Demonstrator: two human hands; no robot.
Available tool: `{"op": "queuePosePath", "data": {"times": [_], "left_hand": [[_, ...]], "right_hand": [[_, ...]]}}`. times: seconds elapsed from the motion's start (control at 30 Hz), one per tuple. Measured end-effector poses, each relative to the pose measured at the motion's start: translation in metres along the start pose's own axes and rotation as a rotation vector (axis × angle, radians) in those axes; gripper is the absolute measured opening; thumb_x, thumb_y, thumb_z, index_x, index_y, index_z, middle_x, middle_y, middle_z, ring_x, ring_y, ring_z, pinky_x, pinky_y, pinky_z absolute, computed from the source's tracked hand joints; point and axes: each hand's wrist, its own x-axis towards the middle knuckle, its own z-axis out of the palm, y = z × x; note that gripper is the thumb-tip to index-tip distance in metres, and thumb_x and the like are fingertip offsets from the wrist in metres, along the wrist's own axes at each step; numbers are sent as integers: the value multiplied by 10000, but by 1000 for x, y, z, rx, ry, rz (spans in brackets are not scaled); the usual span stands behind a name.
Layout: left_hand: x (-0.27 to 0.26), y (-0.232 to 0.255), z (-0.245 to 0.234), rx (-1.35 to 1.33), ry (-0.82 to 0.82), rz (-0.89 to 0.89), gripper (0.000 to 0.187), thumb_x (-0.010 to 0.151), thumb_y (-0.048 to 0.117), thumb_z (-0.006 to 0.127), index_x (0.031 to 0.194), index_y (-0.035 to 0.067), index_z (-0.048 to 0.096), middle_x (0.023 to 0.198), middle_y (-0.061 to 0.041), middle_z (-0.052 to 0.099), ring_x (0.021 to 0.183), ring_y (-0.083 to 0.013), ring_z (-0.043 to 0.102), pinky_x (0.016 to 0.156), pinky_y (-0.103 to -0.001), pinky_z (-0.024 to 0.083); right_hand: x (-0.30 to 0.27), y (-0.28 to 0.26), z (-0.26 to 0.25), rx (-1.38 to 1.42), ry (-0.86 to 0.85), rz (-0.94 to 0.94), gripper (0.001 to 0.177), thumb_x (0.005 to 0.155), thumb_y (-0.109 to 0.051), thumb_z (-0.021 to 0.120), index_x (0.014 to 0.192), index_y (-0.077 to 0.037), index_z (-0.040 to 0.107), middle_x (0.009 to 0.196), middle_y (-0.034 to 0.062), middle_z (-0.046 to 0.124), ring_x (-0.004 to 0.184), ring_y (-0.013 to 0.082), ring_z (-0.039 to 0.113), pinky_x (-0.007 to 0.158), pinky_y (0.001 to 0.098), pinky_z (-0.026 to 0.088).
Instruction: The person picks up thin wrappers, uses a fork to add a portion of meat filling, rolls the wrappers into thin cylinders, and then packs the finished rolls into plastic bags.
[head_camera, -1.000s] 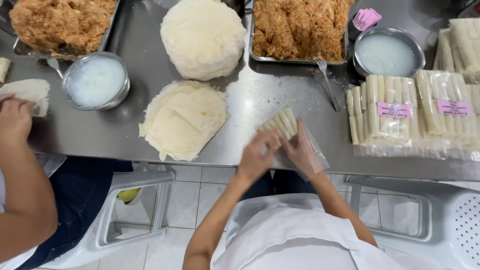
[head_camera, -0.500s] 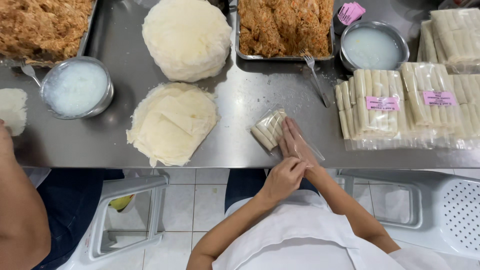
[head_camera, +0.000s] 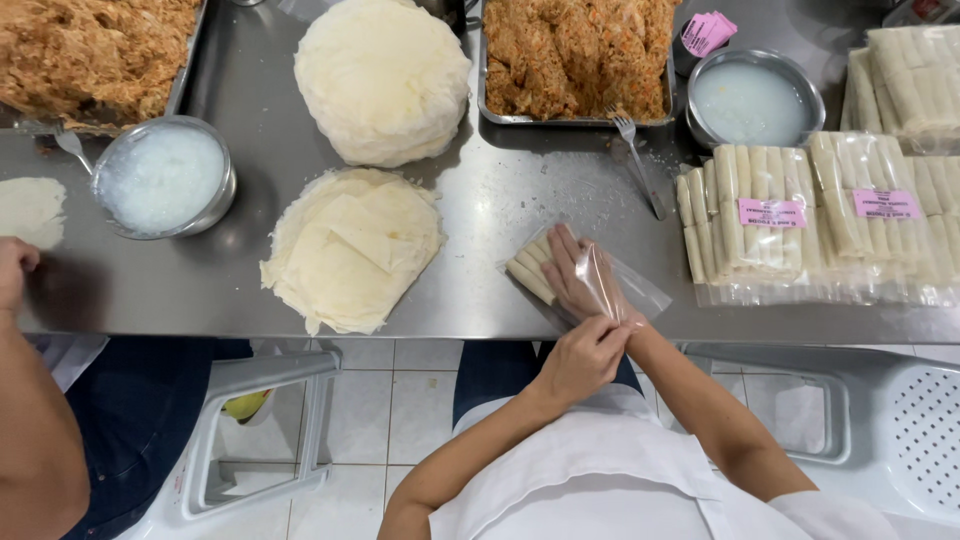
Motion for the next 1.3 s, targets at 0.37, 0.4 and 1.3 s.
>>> {"op": "queuePosePath", "data": {"times": [0.37, 0.4, 1.3], "left_hand": [[61, -92, -71, -59, -144, -250, 324, 1051, 103, 588, 1347, -5, 665, 1224, -218, 660, 1199, -380, 647, 1055, -467, 536], [83, -84, -70, -63, -99, -194, 351, 1096, 86, 543, 1415, -33, 631, 1311, -249, 654, 1305, -393, 618, 1149, -487, 488], [1, -151, -73, -211, -267, -548, 284, 999, 240, 730, 1268, 155, 765, 1135, -103, 762, 1114, -340, 726, 947, -447, 612]], "right_hand": [[-107, 30, -20, 471, 463, -164, 395, 979, -82, 719, 1374, -94, 710, 1443, 145, 672, 1321, 357, 626, 1044, 451, 568], [-116, 31, -13, 449, 553, -111, 335, 960, -86, 756, 1293, -103, 772, 1336, 144, 749, 1215, 349, 712, 970, 438, 612], [-91, 49, 12, 816, 83, -149, 250, 951, -47, 680, 1169, -95, 792, 1155, 136, 785, 1100, 331, 755, 951, 462, 600]]}}
